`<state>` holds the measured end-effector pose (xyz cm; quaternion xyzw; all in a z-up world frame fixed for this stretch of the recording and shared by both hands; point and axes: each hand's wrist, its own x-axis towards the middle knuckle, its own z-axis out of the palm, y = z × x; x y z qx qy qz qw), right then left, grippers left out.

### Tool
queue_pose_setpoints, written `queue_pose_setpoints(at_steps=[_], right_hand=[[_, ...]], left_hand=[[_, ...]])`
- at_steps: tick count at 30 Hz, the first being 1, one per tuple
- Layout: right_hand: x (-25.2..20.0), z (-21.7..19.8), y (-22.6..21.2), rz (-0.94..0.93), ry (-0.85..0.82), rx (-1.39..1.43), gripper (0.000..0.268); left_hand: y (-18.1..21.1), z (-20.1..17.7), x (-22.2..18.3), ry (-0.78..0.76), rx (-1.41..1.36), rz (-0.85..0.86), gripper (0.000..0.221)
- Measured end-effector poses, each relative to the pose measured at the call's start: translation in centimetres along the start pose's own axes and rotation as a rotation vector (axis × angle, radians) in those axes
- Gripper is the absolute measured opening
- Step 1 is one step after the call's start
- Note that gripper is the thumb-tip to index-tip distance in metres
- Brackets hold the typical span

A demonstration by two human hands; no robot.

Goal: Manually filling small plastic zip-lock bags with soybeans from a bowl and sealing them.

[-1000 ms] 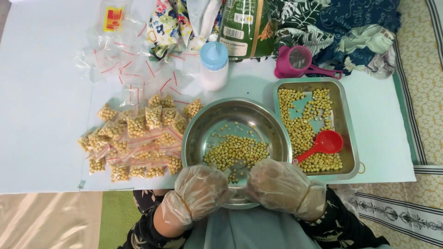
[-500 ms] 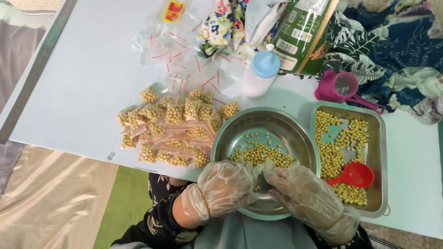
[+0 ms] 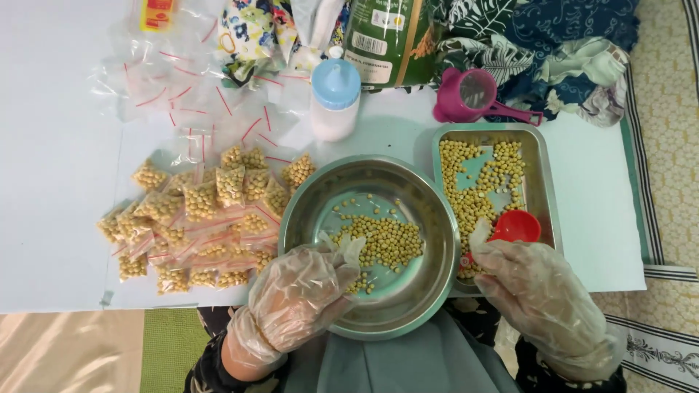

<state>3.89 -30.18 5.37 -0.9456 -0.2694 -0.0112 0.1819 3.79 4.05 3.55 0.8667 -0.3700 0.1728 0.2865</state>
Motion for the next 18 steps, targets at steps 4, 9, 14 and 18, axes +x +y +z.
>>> queue_pose_setpoints(at_steps=[4, 9, 14, 18], right_hand=[[-1.4, 0.7, 0.8, -0.001, 0.042, 0.048, 0.034], [1.0, 1.5, -0.9, -0.178, 0.07, 0.163, 0.028], [3.9, 1.8, -4.2, -0.334, -0.055, 0.049, 0.023], [6.1, 1.3, -7.0, -0.366, -0.136, 0.067, 0.043]], left_hand=[[0.4, -0.6, 0.2, -0.002, -0.076, -0.118, 0.04], [1.5, -1.1, -0.5, 0.079, -0.049, -0.186, 0.033], [2.3, -0.9, -1.5, 0.07, -0.08, -0.032, 0.029], [2.2, -1.5, -2.3, 0.129, -0.13, -0.006, 0.027]])
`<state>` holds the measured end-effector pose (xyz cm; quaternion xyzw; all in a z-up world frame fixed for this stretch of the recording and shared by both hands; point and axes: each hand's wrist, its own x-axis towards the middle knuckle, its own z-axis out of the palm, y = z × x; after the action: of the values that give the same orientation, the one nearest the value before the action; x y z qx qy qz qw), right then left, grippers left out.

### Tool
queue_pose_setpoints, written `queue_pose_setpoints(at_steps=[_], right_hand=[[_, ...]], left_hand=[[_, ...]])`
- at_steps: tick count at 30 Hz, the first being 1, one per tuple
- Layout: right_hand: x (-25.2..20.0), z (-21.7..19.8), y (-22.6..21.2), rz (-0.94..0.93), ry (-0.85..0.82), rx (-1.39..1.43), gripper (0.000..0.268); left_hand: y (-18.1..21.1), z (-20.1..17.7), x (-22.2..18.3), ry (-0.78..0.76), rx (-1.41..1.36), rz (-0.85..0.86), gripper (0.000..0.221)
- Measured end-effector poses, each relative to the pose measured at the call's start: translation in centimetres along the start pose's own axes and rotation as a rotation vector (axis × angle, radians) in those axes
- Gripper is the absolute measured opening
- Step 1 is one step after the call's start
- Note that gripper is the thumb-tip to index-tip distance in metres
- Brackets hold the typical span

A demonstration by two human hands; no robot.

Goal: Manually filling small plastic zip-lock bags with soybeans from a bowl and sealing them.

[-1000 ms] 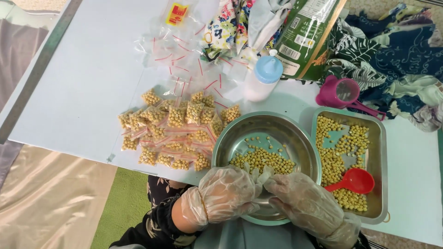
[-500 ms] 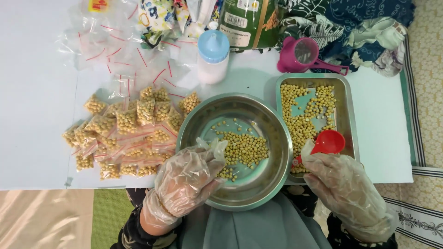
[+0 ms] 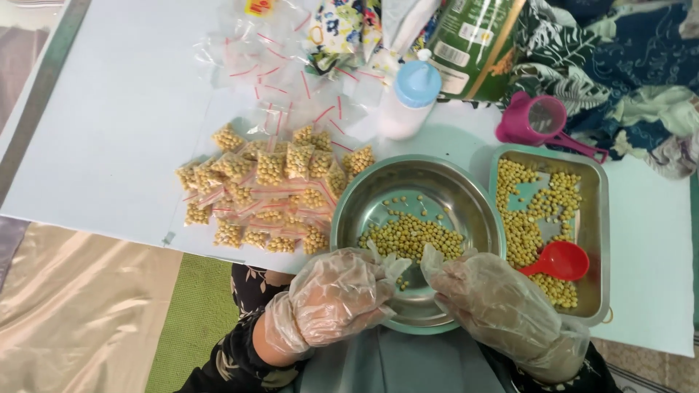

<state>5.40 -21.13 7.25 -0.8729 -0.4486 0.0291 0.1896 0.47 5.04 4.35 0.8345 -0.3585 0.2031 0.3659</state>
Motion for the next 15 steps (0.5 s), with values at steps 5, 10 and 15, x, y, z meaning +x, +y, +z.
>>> queue_pose_setpoints(at_steps=[5, 10, 15], right_hand=[[1.0, 1.7, 0.8, -0.019, -0.271, -0.268, 0.042], [6.1, -1.1, 0.7, -0.108, -0.228, -0.352, 0.047], [13.0, -2.6, -0.6, -0.157, -0.133, -0.353, 0.027]], left_hand=[[-1.0, 0.0, -1.5, 0.054, -0.027, -0.021, 0.031], [-1.7, -2.4, -1.7, 0.15, -0.046, -0.043, 0.028], [-2.4, -3.3, -1.7, 0.304, 0.034, -0.172, 0.035]])
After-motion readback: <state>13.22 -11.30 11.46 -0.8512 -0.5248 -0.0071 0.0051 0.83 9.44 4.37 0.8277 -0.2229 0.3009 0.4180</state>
